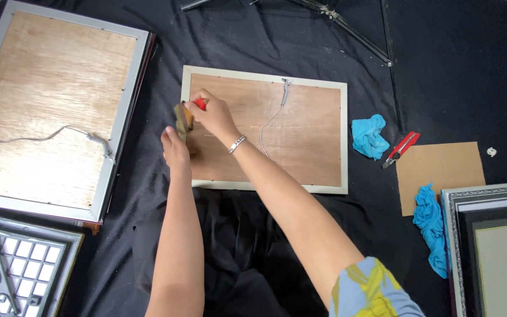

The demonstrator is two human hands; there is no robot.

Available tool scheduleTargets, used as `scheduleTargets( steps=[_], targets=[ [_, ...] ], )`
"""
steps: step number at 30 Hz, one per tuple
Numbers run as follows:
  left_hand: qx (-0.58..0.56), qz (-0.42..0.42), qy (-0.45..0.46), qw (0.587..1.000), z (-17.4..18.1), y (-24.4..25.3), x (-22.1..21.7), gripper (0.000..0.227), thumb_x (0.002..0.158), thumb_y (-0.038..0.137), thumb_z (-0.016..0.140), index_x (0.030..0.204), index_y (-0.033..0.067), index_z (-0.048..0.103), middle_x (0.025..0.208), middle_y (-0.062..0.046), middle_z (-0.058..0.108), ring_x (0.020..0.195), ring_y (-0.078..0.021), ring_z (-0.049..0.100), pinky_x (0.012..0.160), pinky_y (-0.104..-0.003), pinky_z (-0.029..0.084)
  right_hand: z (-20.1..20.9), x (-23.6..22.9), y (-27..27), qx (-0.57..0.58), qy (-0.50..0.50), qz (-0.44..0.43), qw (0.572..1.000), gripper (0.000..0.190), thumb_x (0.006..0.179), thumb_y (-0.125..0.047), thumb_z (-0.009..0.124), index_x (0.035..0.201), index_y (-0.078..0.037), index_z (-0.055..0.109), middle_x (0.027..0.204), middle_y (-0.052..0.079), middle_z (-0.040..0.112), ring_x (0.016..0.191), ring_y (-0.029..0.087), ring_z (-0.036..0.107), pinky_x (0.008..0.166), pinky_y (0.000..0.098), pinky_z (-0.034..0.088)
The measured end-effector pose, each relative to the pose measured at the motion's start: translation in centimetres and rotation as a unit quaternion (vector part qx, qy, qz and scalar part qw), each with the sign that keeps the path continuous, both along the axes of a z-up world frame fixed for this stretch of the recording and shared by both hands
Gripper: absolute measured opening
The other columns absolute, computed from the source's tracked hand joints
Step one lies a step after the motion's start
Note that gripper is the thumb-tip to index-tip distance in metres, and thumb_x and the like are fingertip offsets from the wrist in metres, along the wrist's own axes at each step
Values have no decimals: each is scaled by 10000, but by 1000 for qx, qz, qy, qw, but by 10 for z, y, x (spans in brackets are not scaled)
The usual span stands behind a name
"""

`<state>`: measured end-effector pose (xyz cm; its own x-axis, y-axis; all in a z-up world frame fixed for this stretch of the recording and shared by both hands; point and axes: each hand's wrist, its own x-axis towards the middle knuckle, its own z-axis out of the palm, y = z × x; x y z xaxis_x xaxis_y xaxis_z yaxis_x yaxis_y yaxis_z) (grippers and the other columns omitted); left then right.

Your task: Adjusting and securing a hanging wire on the back of a picture frame by tying knots and applying a sealant with a brush.

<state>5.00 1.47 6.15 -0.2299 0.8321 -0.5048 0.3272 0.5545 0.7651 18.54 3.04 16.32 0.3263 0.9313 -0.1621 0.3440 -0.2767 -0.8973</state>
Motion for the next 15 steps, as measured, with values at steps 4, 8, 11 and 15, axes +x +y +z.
scheduleTargets(
  steps=[4, 8, 11, 15],
  targets=[
    [36, -156, 153, 975, 4, -3, 7, 624, 1067, 637, 240, 1581, 305, 358, 1593, -89, 381, 1386, -462, 439, 1113, -631, 393, -11, 71, -19, 24, 116, -45, 992, 234, 842, -212, 746, 1027, -73, 707, 875, 176, 711, 746, 239, 759, 656, 289, 667],
    [1, -318, 258, 912, 29, -19, 18, 565, 1041, 553, 385, 1575, 370, 368, 1700, 69, 182, 1521, -354, 220, 1194, -572, 274, -7, 179, -66, 2, 8, -106, 994, 267, 866, -262, 769, 1034, -56, 742, 984, 197, 716, 835, 301, 751, 702, 402, 637],
    [-28, -349, 279, 894, 38, -19, 25, 601, 1026, 559, 385, 1597, 383, 328, 1717, 99, 136, 1550, -318, 148, 1212, -568, 217, -25, 287, -113, -25, -199, -151, 968, 285, 831, -372, 829, 984, -138, 773, 903, 100, 747, 893, 281, 735, 750, 423, 590],
    [-28, -358, 303, 883, 24, -16, 28, 628, 1028, 528, 399, 1619, 348, 287, 1705, 118, 136, 1549, -342, 112, 1191, -624, 178, -2, 372, -163, -104, -422, -219, 873, 181, 915, -371, 773, 934, -209, 696, 818, 66, 729, 851, 341, 729, 755, 467, 593]
  ],
)
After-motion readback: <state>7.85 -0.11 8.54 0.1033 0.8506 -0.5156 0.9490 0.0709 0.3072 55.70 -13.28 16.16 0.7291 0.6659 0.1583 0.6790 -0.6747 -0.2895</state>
